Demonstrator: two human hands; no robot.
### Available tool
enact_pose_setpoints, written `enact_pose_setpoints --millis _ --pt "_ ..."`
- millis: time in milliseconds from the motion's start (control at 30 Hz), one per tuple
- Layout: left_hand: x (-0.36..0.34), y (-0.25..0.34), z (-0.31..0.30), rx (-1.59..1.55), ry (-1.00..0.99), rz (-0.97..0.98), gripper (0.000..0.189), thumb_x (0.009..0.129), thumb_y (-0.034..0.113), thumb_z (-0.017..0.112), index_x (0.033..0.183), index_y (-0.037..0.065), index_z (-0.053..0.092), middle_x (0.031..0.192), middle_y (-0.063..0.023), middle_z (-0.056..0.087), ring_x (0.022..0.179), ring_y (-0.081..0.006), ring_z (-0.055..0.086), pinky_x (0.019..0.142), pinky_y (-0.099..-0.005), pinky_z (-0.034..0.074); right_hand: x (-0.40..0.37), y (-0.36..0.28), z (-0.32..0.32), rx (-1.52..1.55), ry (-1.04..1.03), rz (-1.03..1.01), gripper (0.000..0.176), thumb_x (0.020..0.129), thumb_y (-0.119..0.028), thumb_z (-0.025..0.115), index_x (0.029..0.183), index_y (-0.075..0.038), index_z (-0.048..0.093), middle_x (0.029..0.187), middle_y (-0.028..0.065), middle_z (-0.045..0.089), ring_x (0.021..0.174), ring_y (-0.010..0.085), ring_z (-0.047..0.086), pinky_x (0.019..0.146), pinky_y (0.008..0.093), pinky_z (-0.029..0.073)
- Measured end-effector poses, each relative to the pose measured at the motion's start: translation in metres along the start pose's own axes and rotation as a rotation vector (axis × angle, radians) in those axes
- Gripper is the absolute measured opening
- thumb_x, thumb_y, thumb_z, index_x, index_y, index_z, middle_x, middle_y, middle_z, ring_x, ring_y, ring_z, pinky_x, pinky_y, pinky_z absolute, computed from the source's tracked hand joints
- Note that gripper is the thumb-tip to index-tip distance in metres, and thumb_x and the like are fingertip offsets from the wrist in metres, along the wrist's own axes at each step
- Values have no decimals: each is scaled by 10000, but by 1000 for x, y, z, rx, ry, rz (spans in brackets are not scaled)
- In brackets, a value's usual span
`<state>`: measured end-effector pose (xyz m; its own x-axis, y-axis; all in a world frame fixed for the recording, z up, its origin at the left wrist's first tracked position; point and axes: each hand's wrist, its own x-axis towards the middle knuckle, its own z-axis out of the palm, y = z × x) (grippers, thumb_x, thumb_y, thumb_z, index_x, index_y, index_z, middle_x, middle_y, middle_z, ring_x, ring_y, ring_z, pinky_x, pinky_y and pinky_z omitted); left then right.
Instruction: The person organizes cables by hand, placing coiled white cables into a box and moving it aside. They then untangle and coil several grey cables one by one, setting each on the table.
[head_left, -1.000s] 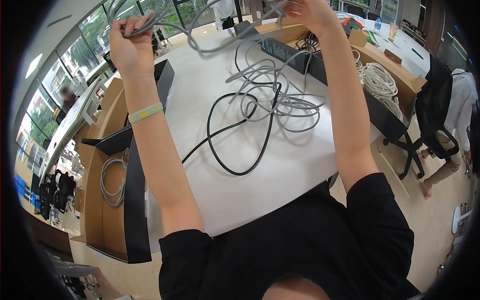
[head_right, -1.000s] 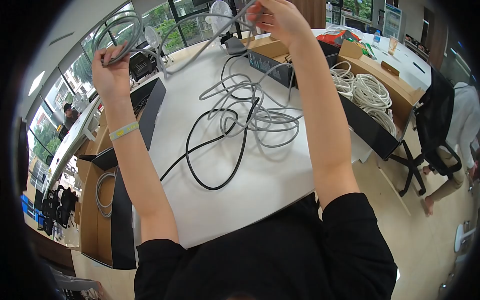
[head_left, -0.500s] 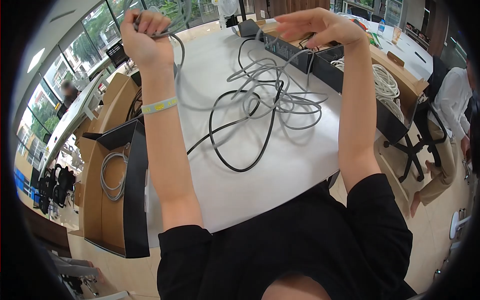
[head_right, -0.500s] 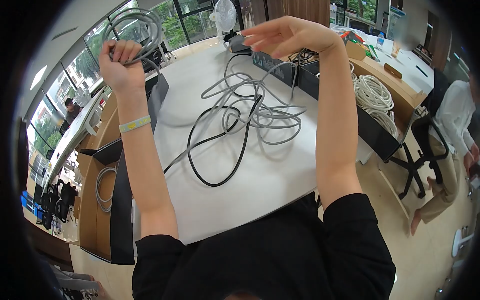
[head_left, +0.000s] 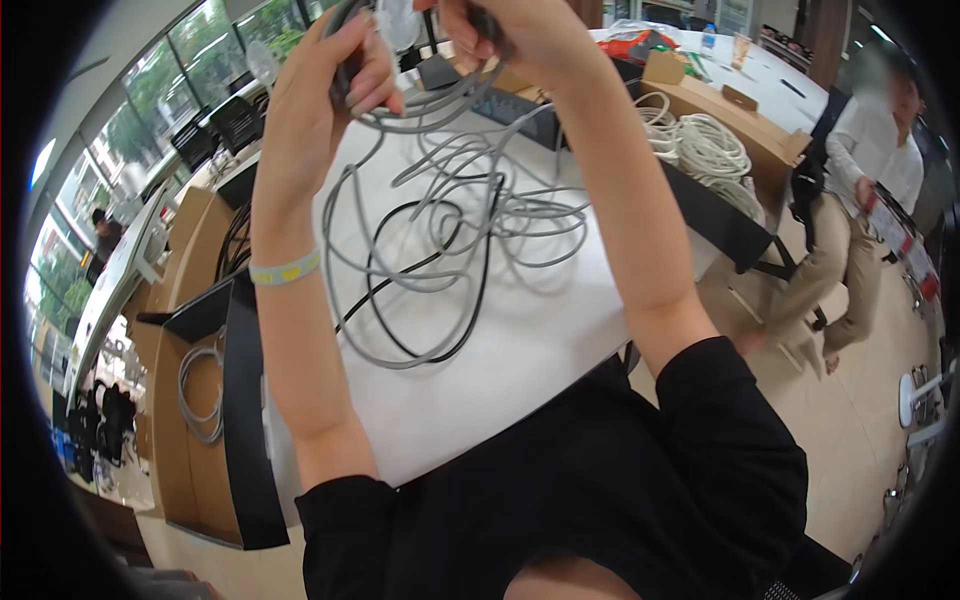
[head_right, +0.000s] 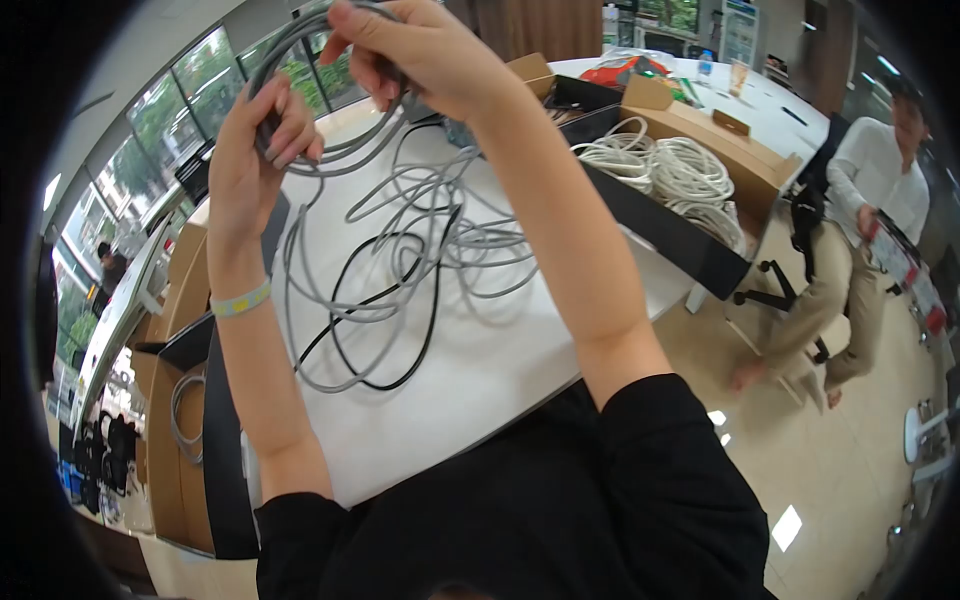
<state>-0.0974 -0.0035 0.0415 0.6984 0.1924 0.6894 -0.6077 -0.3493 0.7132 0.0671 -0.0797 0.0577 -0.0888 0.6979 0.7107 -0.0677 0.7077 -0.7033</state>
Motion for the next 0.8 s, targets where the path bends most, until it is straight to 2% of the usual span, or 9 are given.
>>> enact_pose_setpoints --millis 33,100,167,200,233,467,633,700,800 --pt "1 -1 0 -22 -19 15 232 932 248 330 806 69 405 585 21 312 515 -73 321 568 -239 401 3 4 -3 -59 -63 -37 434 842 -365 555 915 62 567 597 40 533 533 105 505 503 231 415" --pt "2 -8 5 253 141 134 187 893 195 427 823 28 471 602 2 380 542 -90 375 598 -265 419 -5 0 -1 47 22 -94 420 846 -370 549 730 33 546 430 -24 361 362 79 339 369 218 293" --pt "0 -15 -3 354 235 52 234 899 216 441 940 -7 503 676 -30 466 621 -111 460 707 -287 447 6 9 -29 206 -146 56 244 795 -207 596 889 18 589 549 42 539 469 102 497 437 217 389" --pt "-1 -14 -5 408 219 15 245 896 222 449 961 -8 504 720 -43 492 665 -116 485 719 -274 439 -1 -4 -2 -53 185 7 330 809 -314 590 664 -19 554 427 -11 391 347 68 332 348 223 239" --pt "-2 -9 -7 466 198 -18 258 894 227 458 982 -10 506 764 -56 518 709 -121 511 731 -260 430 0 -5 1 -83 274 -5 369 779 -333 627 592 -25 544 435 -12 400 351 57 333 337 215 234" --pt "-12 12 -57 627 187 -82 247 873 244 470 954 21 539 811 -18 558 796 -95 537 696 -215 422 -3 -15 -7 234 191 -99 358 823 -262 575 552 -66 448 428 -45 326 331 42 240 322 217 157" --pt "-21 23 -37 774 -60 -682 152 776 122 566 876 8 573 734 -50 585 675 -97 556 561 -184 427 -7 -22 -9 250 202 -174 373 834 -277 549 549 -78 414 439 -57 273 352 36 180 339 220 111" --pt "-18 7 -31 775 -74 -667 119 776 65 565 864 -13 581 734 -75 598 619 -102 552 577 -195 430 -4 -19 -9 265 201 -174 364 831 -266 551 549 -72 428 438 -50 294 348 39 204 333 220 128" --pt "-5 -28 -71 684 49 -151 141 840 55 501 895 -35 595 772 -74 605 676 -98 554 636 -214 438 -3 -19 -5 179 233 -206 346 824 -247 556 554 -55 459 440 -30 345 344 47 261 321 221 172"
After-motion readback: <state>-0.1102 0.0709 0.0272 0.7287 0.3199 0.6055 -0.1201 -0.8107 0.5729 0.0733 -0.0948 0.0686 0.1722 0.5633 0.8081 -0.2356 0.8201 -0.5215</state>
